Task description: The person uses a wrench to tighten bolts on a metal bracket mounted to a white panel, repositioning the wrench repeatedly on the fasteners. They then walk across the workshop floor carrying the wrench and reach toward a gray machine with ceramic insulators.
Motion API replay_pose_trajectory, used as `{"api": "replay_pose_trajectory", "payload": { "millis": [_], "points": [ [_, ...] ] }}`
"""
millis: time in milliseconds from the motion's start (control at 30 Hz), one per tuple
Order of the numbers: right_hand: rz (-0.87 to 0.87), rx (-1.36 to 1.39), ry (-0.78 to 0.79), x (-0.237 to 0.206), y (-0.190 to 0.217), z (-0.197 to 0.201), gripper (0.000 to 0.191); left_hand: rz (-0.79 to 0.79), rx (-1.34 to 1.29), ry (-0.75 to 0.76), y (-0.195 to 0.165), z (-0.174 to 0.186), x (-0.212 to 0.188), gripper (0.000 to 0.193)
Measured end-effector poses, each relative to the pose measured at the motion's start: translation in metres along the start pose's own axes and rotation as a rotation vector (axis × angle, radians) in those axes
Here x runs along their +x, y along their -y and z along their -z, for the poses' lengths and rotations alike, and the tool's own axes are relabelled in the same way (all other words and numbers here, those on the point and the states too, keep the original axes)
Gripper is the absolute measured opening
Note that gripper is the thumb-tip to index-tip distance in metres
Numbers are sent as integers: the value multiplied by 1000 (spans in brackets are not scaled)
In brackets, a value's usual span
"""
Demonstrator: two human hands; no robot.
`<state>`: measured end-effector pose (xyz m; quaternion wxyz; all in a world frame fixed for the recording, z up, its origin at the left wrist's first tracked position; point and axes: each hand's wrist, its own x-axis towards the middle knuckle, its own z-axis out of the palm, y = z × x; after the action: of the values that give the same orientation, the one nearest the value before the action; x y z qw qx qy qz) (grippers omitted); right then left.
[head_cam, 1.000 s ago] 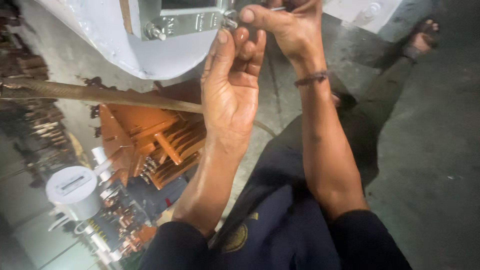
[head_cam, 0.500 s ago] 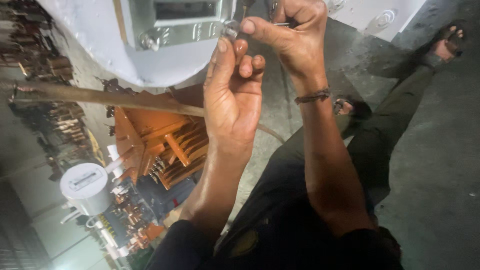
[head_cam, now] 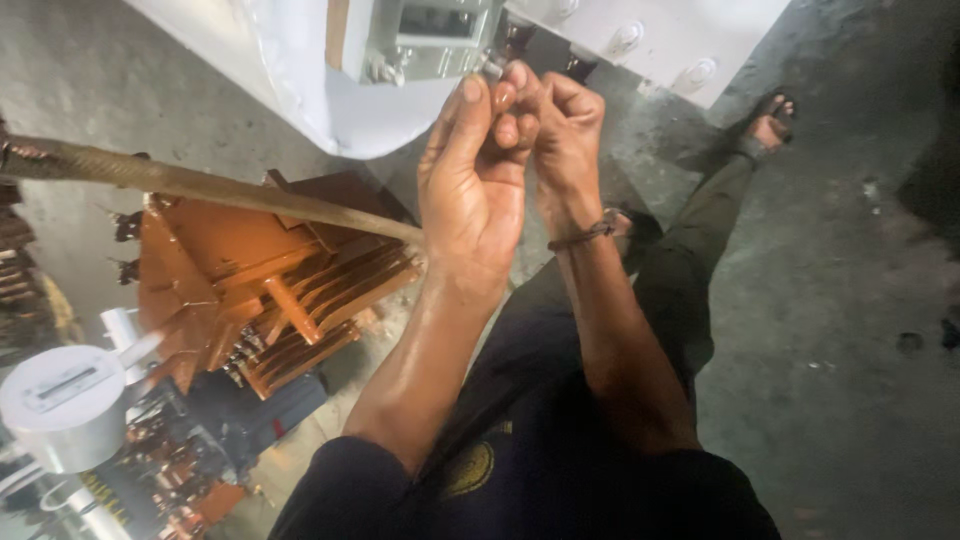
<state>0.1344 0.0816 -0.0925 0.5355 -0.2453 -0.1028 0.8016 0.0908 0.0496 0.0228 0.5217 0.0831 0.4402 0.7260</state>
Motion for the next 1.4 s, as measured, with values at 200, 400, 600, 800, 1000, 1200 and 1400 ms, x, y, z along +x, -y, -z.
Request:
{"api": "replay_pose_trajectory", "payload": {
  "millis": [200,400,600,800,1000,1200,1400],
  "points": [
    [41,-263,127,9,30,27,33,55,-22,-61,7,-6,-13,12],
    [399,-946,308,42,100,37,42,101,-99,-67,13,-12,-15,12],
    [330,-982,580,77,146,16,48,41,-60,-39,16,-18,-15,9],
    [345,-900,639,85,126,10,48,29,-45,-90,15,-22,-21,11],
    [280,-736,525,87,98,43,50,22,-57,-95,15,-24,-20,10],
    [199,-530,319,70,53,55,47,3,-74,-50,17,-25,-15,10],
    [192,-415,263,56,39,59,43,19,-45,-58,18,-22,-12,14]
  ]
}}
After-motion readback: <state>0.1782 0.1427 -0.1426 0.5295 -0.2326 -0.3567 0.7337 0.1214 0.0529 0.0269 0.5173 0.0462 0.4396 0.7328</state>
